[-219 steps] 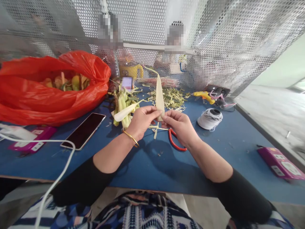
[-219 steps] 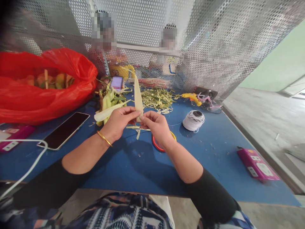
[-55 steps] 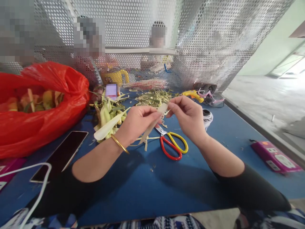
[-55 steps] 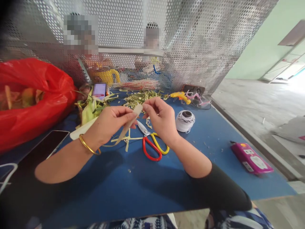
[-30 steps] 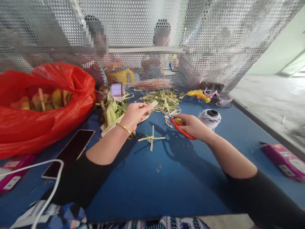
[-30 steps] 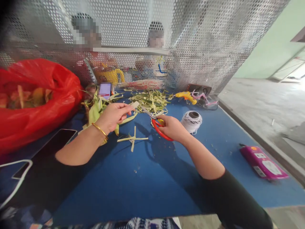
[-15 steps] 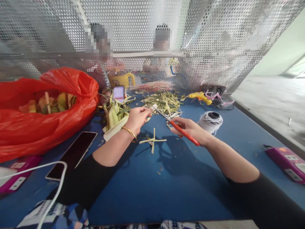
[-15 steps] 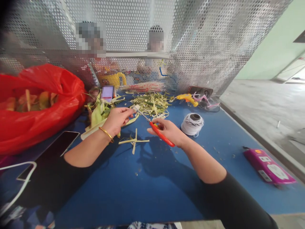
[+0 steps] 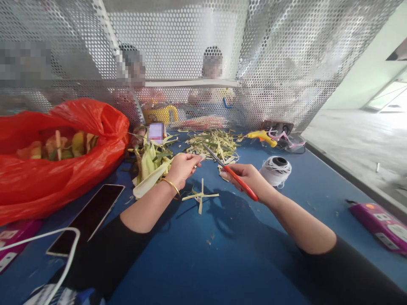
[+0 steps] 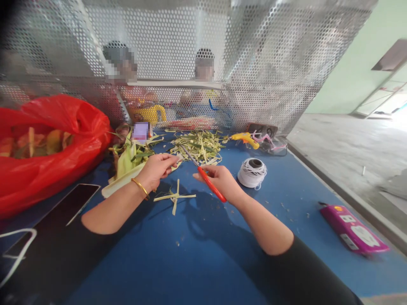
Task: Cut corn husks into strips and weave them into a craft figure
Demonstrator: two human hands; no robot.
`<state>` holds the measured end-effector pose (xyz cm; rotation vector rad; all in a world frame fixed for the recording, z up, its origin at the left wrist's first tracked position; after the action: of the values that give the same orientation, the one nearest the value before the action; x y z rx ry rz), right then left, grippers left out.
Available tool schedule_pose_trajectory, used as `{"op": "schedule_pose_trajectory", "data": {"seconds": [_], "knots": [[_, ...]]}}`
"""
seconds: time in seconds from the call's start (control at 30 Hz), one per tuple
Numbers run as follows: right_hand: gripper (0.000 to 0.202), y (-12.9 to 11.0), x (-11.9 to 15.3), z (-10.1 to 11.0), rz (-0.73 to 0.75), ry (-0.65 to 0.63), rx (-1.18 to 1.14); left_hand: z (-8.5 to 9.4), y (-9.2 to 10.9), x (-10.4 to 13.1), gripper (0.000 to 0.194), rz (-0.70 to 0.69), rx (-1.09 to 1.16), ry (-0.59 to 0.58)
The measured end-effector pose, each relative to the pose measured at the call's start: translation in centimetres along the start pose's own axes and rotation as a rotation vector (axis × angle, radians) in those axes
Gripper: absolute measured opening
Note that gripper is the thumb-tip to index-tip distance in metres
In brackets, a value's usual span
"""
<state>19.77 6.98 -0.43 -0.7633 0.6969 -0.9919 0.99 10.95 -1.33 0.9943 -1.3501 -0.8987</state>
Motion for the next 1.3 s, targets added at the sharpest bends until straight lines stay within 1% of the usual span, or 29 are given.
{"op": "schedule_pose_trajectory", "data": {"seconds": [0.03,0.1,0.17,0.23,0.3,0.37,0.4,0.43,0.47,0.5,0.53,0.6,0.63,0.67,0.73,0.8,0.87,0.93,0.97,1.0,1.03,1.07,1.13,1.17,1.2,1.23,1.27,1.3], "knots": [[0.051,0.0,0.0,0.3,0.000,0.028,0.089,0.1,0.1,0.0,0.020,0.007,0.014,-0.001],[0.045,-0.1,0.0,0.8,-0.008,0.048,0.361,0.3,0.5,0.2,0.021,0.028,0.052,0.002],[0.037,-0.1,0.0,1.1,-0.030,-0.008,0.673,0.6,1.1,0.6,0.020,0.049,0.087,0.006],[0.032,0.1,0.0,0.9,-0.063,-0.112,0.894,0.9,1.8,1.1,0.018,0.048,0.097,0.002],[0.032,0.1,0.2,0.5,-0.092,-0.199,1.005,1.1,2.5,1.6,0.016,0.015,0.081,-0.021],[0.031,0.0,0.5,0.2,-0.108,-0.275,1.052,1.1,2.9,2.1,0.014,-0.032,0.040,-0.052],[0.029,-0.2,0.6,0.1,-0.106,-0.303,1.065,1.0,3.0,2.3,0.014,-0.051,0.013,-0.067],[0.026,-0.5,0.8,0.1,-0.092,-0.304,1.068,0.8,3.0,2.5,0.014,-0.062,-0.015,-0.084],[0.024,-0.9,0.9,0.2,-0.057,-0.265,1.049,0.6,2.9,2.8,0.014,-0.066,-0.044,-0.107],[0.023,-1.3,1.0,0.4,0.002,-0.177,0.999,0.3,2.9,3.1,0.015,-0.063,-0.072,-0.140],[0.024,-1.9,1.0,0.7,0.088,-0.050,0.916,0.1,2.8,3.4,0.016,-0.057,-0.098,-0.181],[0.029,-2.9,1.3,1.3,0.331,0.220,0.686,-0.5,2.6,4.1,0.017,-0.032,-0.143,-0.271],[0.030,-3.3,1.5,1.5,0.464,0.312,0.576,-0.8,2.5,4.4,0.017,-0.016,-0.164,-0.312],[0.028,-3.6,1.8,1.6,0.587,0.359,0.492,-1.0,2.4,4.6,0.017,-0.001,-0.181,-0.346],[0.021,-3.8,2.1,1.6,0.780,0.360,0.406,-1.3,2.2,5.0,0.016,0.025,-0.200,-0.396],[0.016,-3.8,2.3,1.4,0.882,0.323,0.377,-1.4,2.1,5.1,0.017,0.043,-0.198,-0.431],[0.015,-3.9,2.3,1.3,0.918,0.286,0.361,-1.6,1.9,5.1,0.019,0.061,-0.193,-0.460],[0.015,-4.0,2.3,1.1,0.917,0.252,0.340,-1.7,1.6,5.0,0.019,0.074,-0.215,-0.490],[0.016,-4.1,2.3,1.0,0.907,0.244,0.325,-1.8,1.6,4.9,0.019,0.068,-0.224,-0.491],[0.016,-4.1,2.3,1.0,0.886,0.253,0.308,-1.7,1.6,4.8,0.019,0.036,-0.218,-0.463],[0.017,-4.2,2.3,1.0,0.853,0.286,0.298,-1.6,1.8,4.8,0.018,-0.037,-0.203,-0.393],[0.017,-4.2,2.3,1.1,0.807,0.353,0.301,-1.3,2.2,4.8,0.018,-0.150,-0.186,-0.283],[0.017,-4.2,2.5,1.5,0.694,0.556,0.361,-0.6,3.0,5.5,0.016,-0.439,-0.168,0.011],[0.018,-4.1,2.7,1.7,0.642,0.657,0.417,-0.4,3.3,6.0,0.012,-0.556,-0.188,0.134],[0.019,-4.1,2.9,1.9,0.610,0.730,0.488,-0.4,3.4,6.5,0.008,-0.611,-0.205,0.203],[0.020,-4.1,3.1,1.9,0.600,0.761,0.569,-0.7,3.3,6.8,0.013,-0.594,-0.205,0.198],[0.021,-4.2,3.3,1.9,0.614,0.747,0.656,-1.1,3.0,6.9,0.019,-0.509,-0.188,0.108],[0.022,-4.3,3.4,1.7,0.651,0.700,0.746,-1.7,2.4,6.9,0.023,-0.369,-0.142,-0.015]]}}
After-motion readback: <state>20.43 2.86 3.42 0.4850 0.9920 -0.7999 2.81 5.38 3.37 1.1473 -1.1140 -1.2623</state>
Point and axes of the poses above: each hand's wrist, its own x-axis away from the middle knuckle, its own z-axis out of the back of the hand, y = z × x, the point moved 3 cm from there along -x, towards the middle knuckle, and after that the axes turned 13 degrees about z, right-handed, at the moved point
